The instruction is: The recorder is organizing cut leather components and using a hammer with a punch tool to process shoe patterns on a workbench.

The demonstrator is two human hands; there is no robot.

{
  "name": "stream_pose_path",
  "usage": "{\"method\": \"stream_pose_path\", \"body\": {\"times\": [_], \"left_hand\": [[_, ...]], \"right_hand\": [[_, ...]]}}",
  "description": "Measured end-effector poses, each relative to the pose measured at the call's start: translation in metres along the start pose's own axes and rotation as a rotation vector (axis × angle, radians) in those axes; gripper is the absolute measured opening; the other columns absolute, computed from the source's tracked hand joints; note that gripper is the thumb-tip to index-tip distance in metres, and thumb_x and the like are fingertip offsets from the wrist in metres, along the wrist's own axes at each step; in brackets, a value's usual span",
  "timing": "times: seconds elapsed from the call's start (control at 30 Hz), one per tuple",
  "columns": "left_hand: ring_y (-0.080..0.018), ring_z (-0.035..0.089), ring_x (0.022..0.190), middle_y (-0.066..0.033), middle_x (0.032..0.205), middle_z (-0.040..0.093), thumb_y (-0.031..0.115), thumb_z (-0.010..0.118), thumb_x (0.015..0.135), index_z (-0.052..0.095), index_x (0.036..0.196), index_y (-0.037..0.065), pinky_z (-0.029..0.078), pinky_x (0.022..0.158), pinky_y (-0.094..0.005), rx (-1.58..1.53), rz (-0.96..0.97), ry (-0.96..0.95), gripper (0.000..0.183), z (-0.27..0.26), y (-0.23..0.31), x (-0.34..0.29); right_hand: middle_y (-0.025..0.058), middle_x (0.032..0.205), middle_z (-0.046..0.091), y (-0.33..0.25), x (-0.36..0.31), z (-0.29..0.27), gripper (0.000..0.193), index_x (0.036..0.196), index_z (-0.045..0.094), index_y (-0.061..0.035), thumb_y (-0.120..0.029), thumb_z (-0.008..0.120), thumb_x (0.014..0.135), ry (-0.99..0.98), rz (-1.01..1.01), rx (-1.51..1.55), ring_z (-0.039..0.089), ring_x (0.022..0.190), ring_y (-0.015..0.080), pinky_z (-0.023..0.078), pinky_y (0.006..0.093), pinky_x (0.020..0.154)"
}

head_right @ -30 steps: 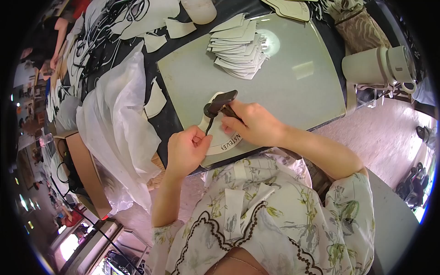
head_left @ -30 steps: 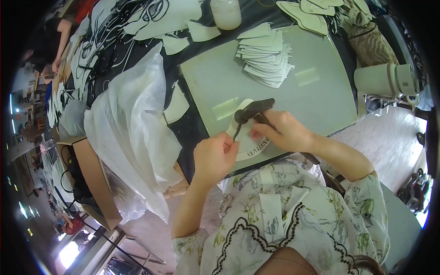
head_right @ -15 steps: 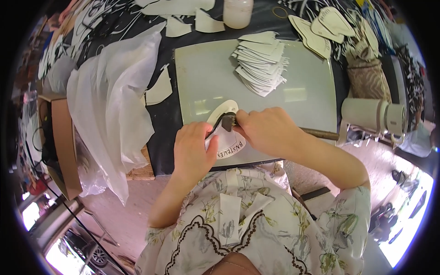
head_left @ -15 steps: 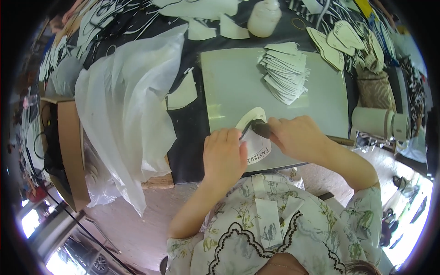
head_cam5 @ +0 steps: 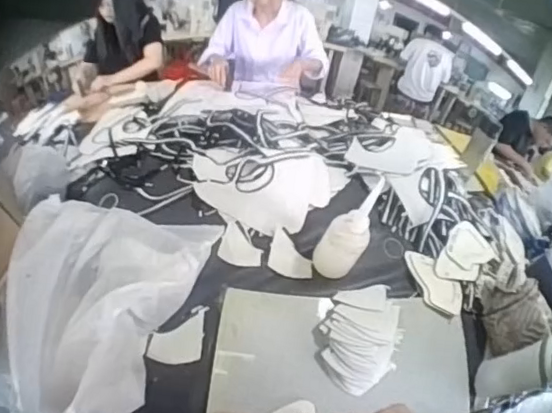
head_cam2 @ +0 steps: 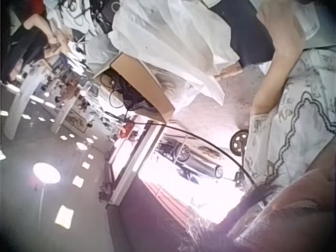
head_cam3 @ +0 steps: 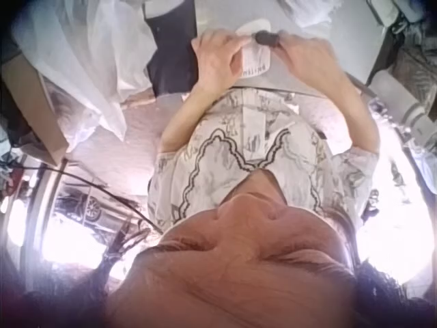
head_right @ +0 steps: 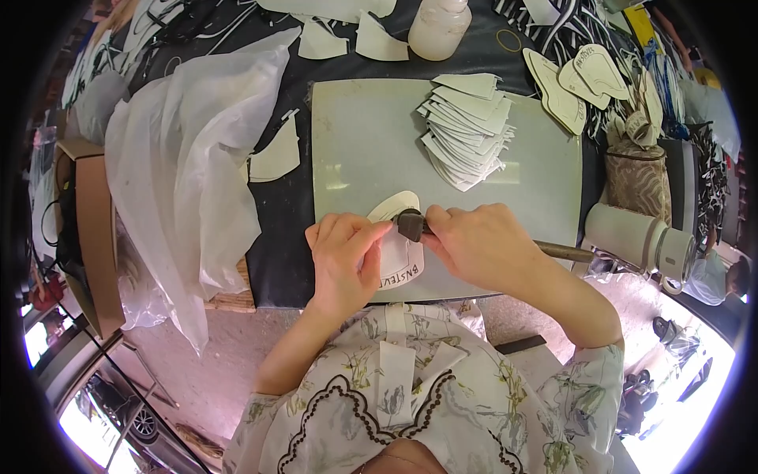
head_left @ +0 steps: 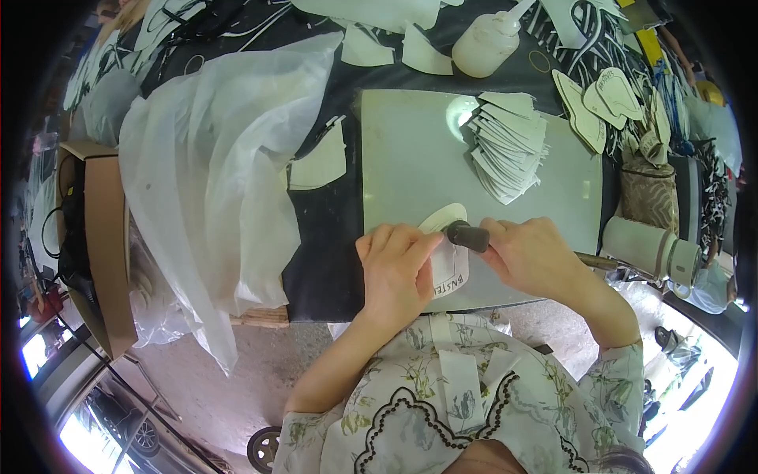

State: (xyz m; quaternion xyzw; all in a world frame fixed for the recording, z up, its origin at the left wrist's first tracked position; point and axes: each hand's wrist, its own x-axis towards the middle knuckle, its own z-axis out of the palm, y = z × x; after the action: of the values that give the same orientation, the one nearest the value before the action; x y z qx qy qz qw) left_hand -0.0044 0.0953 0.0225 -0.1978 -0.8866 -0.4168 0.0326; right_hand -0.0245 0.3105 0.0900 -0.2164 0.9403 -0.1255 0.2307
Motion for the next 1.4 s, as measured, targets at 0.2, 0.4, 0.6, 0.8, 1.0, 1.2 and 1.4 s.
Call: {"method": "stream_pose_path", "body": {"times": [0.2,0.4,0.6,0.8,1.0,1.2,1.4], "left_hand": [[-0.0212,0.057,0.086,-0.0018,0.095,0.061,0.003,0.067,0.075,0.071,0.104,0.008,0.037,0.083,-0.0373,0.092,0.198,-0.043,0.03,0.001,-0.005,-0.002],[-0.0217,0.057,0.088,-0.0023,0.099,0.06,0.004,0.067,0.076,0.071,0.105,0.006,0.038,0.084,-0.0372,0.102,0.231,-0.049,0.029,0.003,-0.006,-0.002],[-0.0221,0.057,0.089,-0.0029,0.099,0.061,0.004,0.067,0.077,0.071,0.105,0.006,0.039,0.084,-0.0375,0.096,0.222,-0.058,0.029,0.001,-0.006,-0.003],[-0.0227,0.058,0.087,-0.003,0.095,0.062,0.004,0.068,0.076,0.071,0.104,0.006,0.039,0.083,-0.0375,0.099,0.206,-0.021,0.028,0.0,-0.004,-0.002],[-0.0236,0.059,0.083,-0.0039,0.089,0.064,0.001,0.069,0.075,0.071,0.103,0.005,0.039,0.08,-0.0368,0.04,0.042,0.091,0.028,0.009,0.005,-0.013],[-0.0234,0.059,0.083,-0.0038,0.088,0.063,0.0,0.069,0.076,0.07,0.103,0.005,0.039,0.079,-0.0372,0.096,0.035,0.154,0.028,0.017,0.008,-0.018],[-0.0222,0.058,0.085,-0.0027,0.09,0.06,0.002,0.07,0.075,0.07,0.105,0.004,0.04,0.079,-0.0377,0.22,0.097,0.098,0.03,0.016,0.01,-0.02]], "right_hand": [[0.0101,0.064,0.062,0.002,0.002,-0.01,0.027,0.087,0.054,-0.0037,-0.03,0.058,0.095,-0.028,-0.013,-0.015,0.062,0.054,0.0312,0.047,0.0408,0.047],[0.0092,0.067,0.061,0.003,0.004,-0.013,0.025,0.09,0.054,-0.0038,-0.028,0.059,0.094,0.073,-0.074,-0.033,0.061,0.054,0.0304,0.047,0.0396,0.047],[0.008,0.067,0.06,0.005,0.005,-0.011,0.027,0.09,0.055,-0.0036,-0.03,0.059,0.094,0.104,-0.126,-0.057,0.061,0.052,0.0285,0.046,0.0382,0.045],[0.0074,0.067,0.061,0.006,0.007,-0.004,0.03,0.089,0.055,-0.0029,-0.032,0.059,0.094,0.059,-0.125,-0.11,0.061,0.051,0.0277,0.046,0.0379,0.044],[0.0061,0.068,0.059,0.004,0.006,0.003,0.023,0.091,0.05,-0.0064,-0.021,0.067,0.084,0.004,-0.037,-0.105,0.062,0.055,0.0274,0.045,0.0387,0.046],[0.0059,0.068,0.059,0.003,0.005,0.006,0.023,0.09,0.048,-0.0056,-0.019,0.066,0.084,0.029,-0.041,-0.098,0.062,0.056,0.0275,0.045,0.0384,0.046],[0.0071,0.069,0.06,0.003,0.004,0.005,0.022,0.092,0.048,-0.0054,-0.018,0.065,0.084,0.022,-0.018,-0.074,0.063,0.057,0.0287,0.045,0.0393,0.047]]}}
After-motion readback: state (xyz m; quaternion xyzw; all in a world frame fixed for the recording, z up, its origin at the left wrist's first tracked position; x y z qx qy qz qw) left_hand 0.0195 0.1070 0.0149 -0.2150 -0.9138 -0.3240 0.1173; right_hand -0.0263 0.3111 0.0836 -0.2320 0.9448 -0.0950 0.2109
